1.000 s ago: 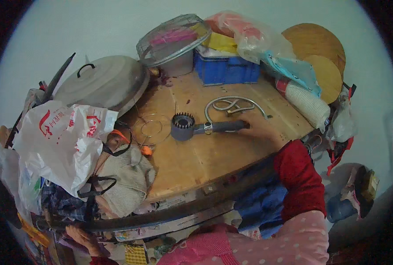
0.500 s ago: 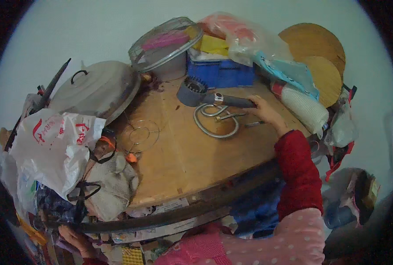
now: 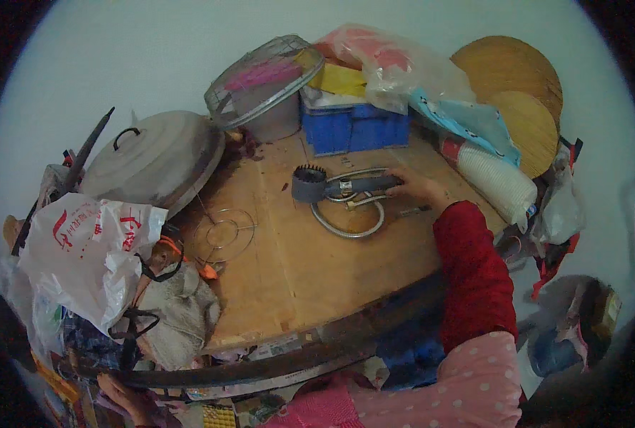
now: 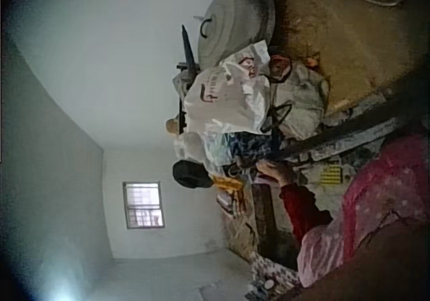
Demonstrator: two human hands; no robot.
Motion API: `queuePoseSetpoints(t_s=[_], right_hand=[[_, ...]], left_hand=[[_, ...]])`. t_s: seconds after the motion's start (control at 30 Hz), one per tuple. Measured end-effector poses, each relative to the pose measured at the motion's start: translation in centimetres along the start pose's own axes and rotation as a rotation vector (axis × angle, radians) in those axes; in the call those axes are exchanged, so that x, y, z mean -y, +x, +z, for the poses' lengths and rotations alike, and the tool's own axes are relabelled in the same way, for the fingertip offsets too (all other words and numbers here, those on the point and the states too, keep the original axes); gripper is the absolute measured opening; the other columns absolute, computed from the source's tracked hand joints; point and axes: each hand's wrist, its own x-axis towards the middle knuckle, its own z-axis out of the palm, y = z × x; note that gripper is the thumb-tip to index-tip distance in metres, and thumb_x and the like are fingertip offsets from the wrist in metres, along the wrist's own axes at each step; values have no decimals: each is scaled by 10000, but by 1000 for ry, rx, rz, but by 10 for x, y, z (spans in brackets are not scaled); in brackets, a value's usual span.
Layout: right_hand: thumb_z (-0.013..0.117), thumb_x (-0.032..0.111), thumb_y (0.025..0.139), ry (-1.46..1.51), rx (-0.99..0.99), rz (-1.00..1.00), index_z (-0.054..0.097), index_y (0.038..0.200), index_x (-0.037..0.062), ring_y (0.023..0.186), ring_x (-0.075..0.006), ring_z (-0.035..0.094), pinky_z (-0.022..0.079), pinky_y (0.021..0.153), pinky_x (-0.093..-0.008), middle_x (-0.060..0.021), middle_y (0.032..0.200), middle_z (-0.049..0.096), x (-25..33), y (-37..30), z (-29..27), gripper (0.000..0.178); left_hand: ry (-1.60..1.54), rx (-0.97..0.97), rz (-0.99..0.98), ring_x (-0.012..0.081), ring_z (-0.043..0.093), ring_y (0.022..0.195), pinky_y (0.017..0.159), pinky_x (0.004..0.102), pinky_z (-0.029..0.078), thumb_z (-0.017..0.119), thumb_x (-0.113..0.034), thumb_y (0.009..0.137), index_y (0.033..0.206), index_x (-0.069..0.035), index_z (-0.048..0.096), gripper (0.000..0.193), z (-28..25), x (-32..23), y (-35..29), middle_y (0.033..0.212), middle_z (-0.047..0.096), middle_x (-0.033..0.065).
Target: The person organizes various items in a cluttered room. They handle pens and a pencil case, placing them on a table. They then pick up a round wooden board, place it into a cardboard box, and close the box. Finally, they move a plastic bag and a metal pot on a shelf.
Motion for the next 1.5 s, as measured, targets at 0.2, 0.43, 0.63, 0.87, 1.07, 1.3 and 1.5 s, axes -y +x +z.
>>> queuePoseSetpoints(t_s=[0.2,0.43,0.63,0.87,1.07,1.3,1.5], right_hand=[[754,322,720,-123,83,4,413,1316,38,1213,-294,430,332,1031,-346,-169,1322,448,36,-11,-30,743],[768,209,683,534,489,-244,408,1335,48,1150,-223,478,367,998,-335,-118,1267,521,66,31,-8,763],[728,168,692,63,9,-168,517,1262,100,1053,-277,569,418,933,-370,-155,1162,601,55,10,15,612],[651,171,716,-530,-145,286,596,1136,139,876,-362,615,478,774,-459,-183,917,645,20,-39,-21,425],[667,156,714,-468,-183,427,586,1130,82,923,-371,597,465,808,-455,-185,956,639,-7,-86,-38,430],[629,184,799,-485,-391,278,563,1146,64,1011,-353,553,443,874,-419,-185,1095,592,16,-91,-78,373],[690,259,761,-570,-1372,119,421,1304,86,1103,-383,507,384,946,-463,-169,1209,552,3,-103,-170,630]], left_hand=[[-158,-45,28,325,490,1004,899,433,370,305,-316,979,998,42,517,417,-44,-128,65,1075,526,205],[-400,-124,272,358,515,966,892,497,381,296,-326,969,908,11,540,421,-80,-187,99,1004,557,197],[-394,-146,367,391,501,1039,985,589,309,331,-294,955,888,4,551,376,-70,-186,81,997,564,187],[-323,57,403,181,564,944,762,298,421,391,-346,976,1139,-95,504,321,-73,-199,71,1183,488,94],[-776,-68,730,309,581,921,788,405,468,340,-293,997,1149,-68,544,340,-91,-304,136,1184,543,141],[-948,427,933,348,523,956,921,543,371,617,-268,764,840,-60,597,223,-93,-367,140,964,588,137],[-1040,432,1199,235,534,934,885,420,407,759,-237,655,703,-101,625,197,-88,-439,147,943,601,38]])
